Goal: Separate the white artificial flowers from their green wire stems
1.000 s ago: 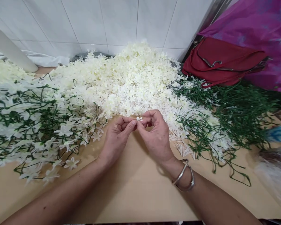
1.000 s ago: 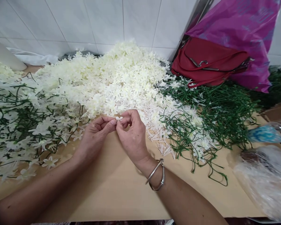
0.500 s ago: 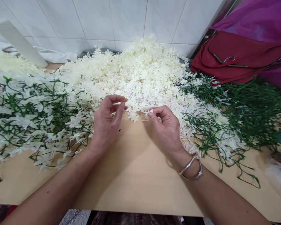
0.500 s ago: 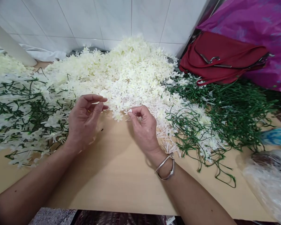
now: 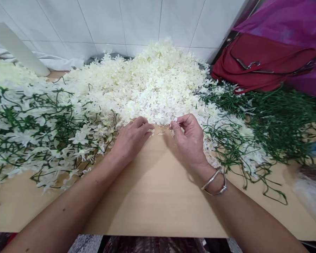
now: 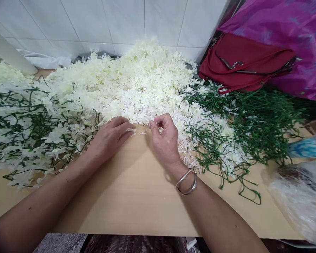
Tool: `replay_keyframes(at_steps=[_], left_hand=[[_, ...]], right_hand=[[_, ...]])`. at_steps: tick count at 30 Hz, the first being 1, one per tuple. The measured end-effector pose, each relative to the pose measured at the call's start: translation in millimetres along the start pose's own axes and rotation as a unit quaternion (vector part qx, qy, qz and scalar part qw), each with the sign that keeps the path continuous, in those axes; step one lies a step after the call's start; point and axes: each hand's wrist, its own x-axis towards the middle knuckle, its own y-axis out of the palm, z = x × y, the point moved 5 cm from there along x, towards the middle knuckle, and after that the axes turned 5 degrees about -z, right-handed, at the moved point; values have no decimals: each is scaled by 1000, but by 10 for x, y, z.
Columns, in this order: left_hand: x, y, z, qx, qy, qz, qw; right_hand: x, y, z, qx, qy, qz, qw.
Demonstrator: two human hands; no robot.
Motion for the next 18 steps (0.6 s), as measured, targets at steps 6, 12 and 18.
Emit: replay_keyframes(at_steps=[6, 12, 18], left_hand=[[4, -164, -7, -34, -7, -38, 999], [-2, -367, 17, -171, -137, -134, 966], [-48, -84, -69, -261, -78, 69, 960]], right_hand=[[107, -113, -36, -9, -4, -41, 999], [126, -131, -46, -10, -19, -50, 999], [97, -109, -44, -11, -13, -43, 999]])
